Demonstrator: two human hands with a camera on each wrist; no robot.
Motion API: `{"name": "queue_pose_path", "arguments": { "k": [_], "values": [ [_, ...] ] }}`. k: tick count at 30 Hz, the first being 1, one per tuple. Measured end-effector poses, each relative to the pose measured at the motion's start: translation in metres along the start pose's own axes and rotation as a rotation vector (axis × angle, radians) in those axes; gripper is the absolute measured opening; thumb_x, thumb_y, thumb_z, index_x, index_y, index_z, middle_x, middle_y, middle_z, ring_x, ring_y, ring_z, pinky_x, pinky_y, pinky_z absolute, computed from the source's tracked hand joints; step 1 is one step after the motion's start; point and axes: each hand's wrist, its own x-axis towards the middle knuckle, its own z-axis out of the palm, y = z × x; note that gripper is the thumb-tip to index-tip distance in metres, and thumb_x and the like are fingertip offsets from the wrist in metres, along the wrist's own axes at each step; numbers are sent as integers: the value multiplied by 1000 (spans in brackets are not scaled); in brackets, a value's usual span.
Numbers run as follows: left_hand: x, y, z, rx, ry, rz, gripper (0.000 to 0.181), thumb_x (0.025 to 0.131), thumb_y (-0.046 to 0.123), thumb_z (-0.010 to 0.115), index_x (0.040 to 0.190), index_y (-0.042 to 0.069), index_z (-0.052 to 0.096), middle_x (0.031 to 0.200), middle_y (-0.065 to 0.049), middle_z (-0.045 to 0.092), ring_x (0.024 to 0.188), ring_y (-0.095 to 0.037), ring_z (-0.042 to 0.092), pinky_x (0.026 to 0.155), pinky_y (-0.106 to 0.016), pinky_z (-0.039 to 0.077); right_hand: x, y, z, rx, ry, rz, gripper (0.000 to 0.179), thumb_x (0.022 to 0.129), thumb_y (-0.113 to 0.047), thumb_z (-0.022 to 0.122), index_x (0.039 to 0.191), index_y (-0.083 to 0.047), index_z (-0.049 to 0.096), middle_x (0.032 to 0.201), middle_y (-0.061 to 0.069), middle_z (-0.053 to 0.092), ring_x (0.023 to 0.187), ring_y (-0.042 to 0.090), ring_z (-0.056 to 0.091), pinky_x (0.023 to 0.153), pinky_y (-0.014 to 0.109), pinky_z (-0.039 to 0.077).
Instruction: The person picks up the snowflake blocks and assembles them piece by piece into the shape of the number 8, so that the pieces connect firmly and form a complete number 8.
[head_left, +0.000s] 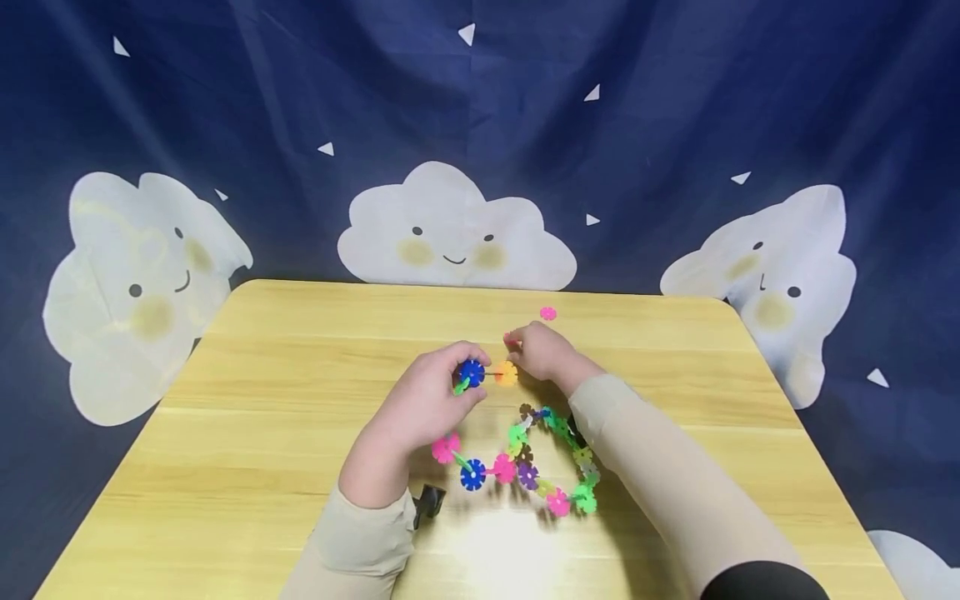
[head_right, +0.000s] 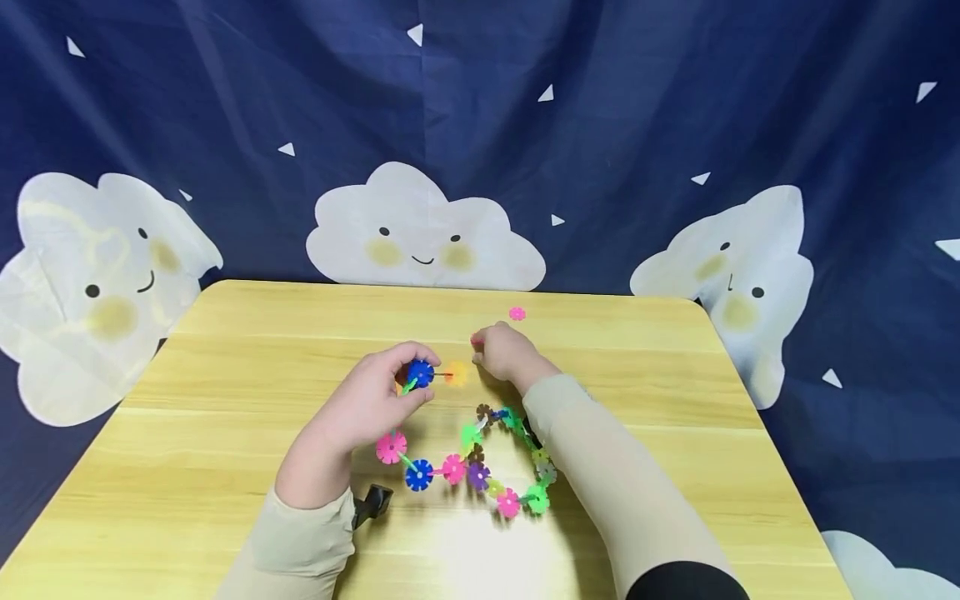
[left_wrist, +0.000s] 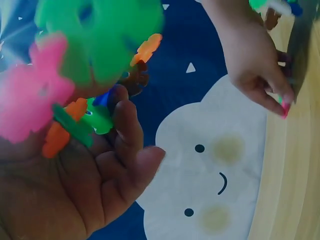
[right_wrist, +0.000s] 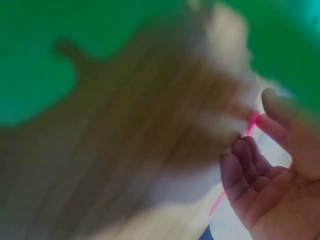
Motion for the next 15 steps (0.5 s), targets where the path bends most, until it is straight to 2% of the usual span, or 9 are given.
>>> {"name": "queue_pose_path", "arguments": {
  "k": [3,6,9,12,15],
  "values": [
    [1,-1,0,33,-20,-33,30,96,15,80,122,13,65,103,-2,69,91,-22,63,92,-43,55,-1,4,2,-9,47,-10,25,98,-16,77,120,-3,78,115,11,75,113,30,66,106,43,52],
    [1,-2,1,65,-46,-54,29,96,18,81,116,13,62,91,-2,64,82,-21,59,81,-40,53,-2,8,2,-18,84,-32,9,95,-14,80,92,-6,82,89,3,75,89,21,67,88,38,57],
    [1,-2,2,90,-70,-75,25,97,20,80,108,13,58,83,-2,60,74,-22,55,71,-38,49,-5,11,1,-20,88,-43,27,94,-10,78,68,-9,74,65,-3,64,66,15,56,69,33,53],
    [2,-2,5,115,-84,-76,21,100,19,76,105,14,57,85,-1,60,73,-20,55,70,-37,49,-9,14,-1,-15,80,-46,29,94,-6,76,65,-9,69,62,-2,59,64,15,50,67,32,49],
    [3,-2,7,140,-86,-58,18,102,15,73,117,12,64,94,1,64,83,-19,60,82,-40,54,-13,16,-2,18,75,-39,12,92,-3,77,81,-4,71,75,2,65,74,18,58,77,37,54]
  ]
}}
